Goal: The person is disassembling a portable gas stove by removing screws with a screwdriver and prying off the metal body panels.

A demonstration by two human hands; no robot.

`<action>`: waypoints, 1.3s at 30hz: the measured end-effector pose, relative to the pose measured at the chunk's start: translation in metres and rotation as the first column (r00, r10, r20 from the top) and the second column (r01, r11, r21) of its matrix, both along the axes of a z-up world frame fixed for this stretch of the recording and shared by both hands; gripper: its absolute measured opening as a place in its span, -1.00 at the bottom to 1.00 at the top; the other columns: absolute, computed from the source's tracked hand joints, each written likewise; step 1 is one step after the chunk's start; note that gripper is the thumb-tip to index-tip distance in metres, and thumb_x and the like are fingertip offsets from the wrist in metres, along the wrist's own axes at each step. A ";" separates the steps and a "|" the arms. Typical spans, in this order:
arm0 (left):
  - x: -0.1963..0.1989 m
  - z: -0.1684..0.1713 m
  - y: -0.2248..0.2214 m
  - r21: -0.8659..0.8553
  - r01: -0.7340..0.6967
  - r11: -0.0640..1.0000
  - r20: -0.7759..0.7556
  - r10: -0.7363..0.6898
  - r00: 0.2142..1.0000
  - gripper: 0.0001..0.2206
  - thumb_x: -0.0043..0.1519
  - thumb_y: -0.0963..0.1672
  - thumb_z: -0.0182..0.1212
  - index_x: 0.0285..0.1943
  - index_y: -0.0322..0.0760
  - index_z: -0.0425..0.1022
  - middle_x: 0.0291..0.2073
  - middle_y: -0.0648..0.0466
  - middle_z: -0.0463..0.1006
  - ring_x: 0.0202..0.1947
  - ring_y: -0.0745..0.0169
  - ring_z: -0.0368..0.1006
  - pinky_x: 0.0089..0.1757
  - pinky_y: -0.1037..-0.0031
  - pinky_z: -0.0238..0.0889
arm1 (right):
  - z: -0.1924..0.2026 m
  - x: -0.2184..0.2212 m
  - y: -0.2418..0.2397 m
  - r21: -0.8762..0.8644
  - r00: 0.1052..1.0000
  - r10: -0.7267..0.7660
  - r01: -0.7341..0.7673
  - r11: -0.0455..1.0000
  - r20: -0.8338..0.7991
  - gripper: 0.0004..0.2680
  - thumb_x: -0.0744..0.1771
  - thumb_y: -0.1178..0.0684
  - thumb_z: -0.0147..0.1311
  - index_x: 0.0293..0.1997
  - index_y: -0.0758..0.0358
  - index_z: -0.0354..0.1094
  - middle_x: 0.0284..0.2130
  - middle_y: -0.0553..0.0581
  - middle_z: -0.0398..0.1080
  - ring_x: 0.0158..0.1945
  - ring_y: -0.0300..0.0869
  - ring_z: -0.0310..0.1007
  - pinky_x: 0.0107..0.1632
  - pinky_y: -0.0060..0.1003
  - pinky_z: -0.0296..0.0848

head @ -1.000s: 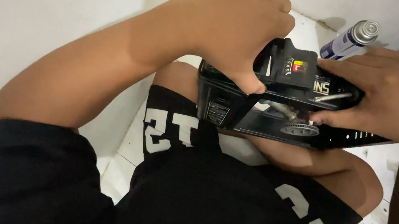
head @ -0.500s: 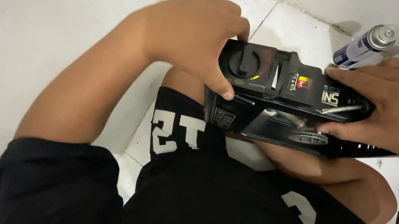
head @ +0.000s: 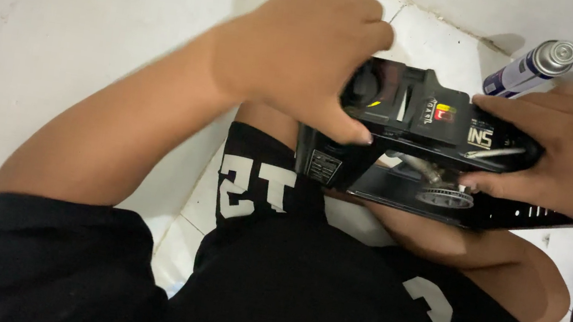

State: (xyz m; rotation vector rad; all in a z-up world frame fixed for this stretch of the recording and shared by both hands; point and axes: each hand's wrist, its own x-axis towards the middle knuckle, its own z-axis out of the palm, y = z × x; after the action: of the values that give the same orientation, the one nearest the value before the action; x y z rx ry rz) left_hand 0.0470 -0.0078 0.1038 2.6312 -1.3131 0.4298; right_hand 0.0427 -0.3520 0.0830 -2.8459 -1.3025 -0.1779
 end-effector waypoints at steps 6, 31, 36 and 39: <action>0.003 -0.004 -0.038 0.140 -0.077 0.987 0.215 0.045 0.975 -0.33 -0.01 0.38 0.33 -0.24 -0.15 0.62 -0.30 0.06 0.51 -0.24 0.07 0.37 -0.21 0.20 0.22 | 0.000 0.001 0.001 -0.066 1.000 -0.018 0.017 0.998 -0.007 -0.28 0.05 -0.46 0.34 0.25 0.16 0.52 -0.22 -0.01 0.61 -0.17 -0.14 0.59 -0.18 -0.35 0.54; -0.043 0.052 -0.092 0.798 -0.154 0.583 0.209 -0.027 0.978 -0.84 -0.20 -0.28 0.39 -0.56 -0.16 0.61 -0.58 0.06 0.49 -0.49 0.17 0.19 -0.37 0.32 0.01 | -0.001 -0.008 0.005 -0.032 0.998 0.025 -0.023 0.999 0.060 -0.27 0.06 -0.54 0.27 0.27 0.08 0.51 -0.23 -0.07 0.57 -0.18 -0.16 0.57 -0.08 -0.34 0.52; -0.024 0.048 -0.090 0.717 -0.107 0.689 0.074 0.078 0.994 -0.85 0.13 -0.09 0.30 -0.53 -0.02 0.60 -0.55 0.08 0.58 -0.41 0.09 0.31 -0.25 0.25 0.08 | 0.000 -0.006 0.004 0.039 1.000 -0.014 0.014 0.999 0.001 -0.31 0.06 -0.46 0.34 0.21 0.16 0.55 -0.22 -0.04 0.60 -0.21 -0.13 0.54 -0.11 -0.31 0.48; -0.023 0.045 -0.079 0.661 -0.077 0.747 0.046 0.063 0.997 -0.64 0.16 0.17 0.28 -0.39 -0.05 0.65 -0.46 0.08 0.60 -0.40 0.08 0.38 -0.25 0.21 0.16 | 0.001 -0.004 0.005 0.034 1.000 0.013 -0.014 0.999 0.022 -0.30 0.07 -0.51 0.31 0.21 0.16 0.56 -0.19 0.00 0.61 -0.23 -0.13 0.56 -0.19 -0.33 0.50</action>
State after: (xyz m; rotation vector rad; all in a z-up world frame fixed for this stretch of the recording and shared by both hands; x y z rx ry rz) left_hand 0.0242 -0.0867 0.1486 3.2555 -1.6103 -0.0337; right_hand 0.0388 -0.3469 0.0839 -2.8139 -1.3093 -0.2295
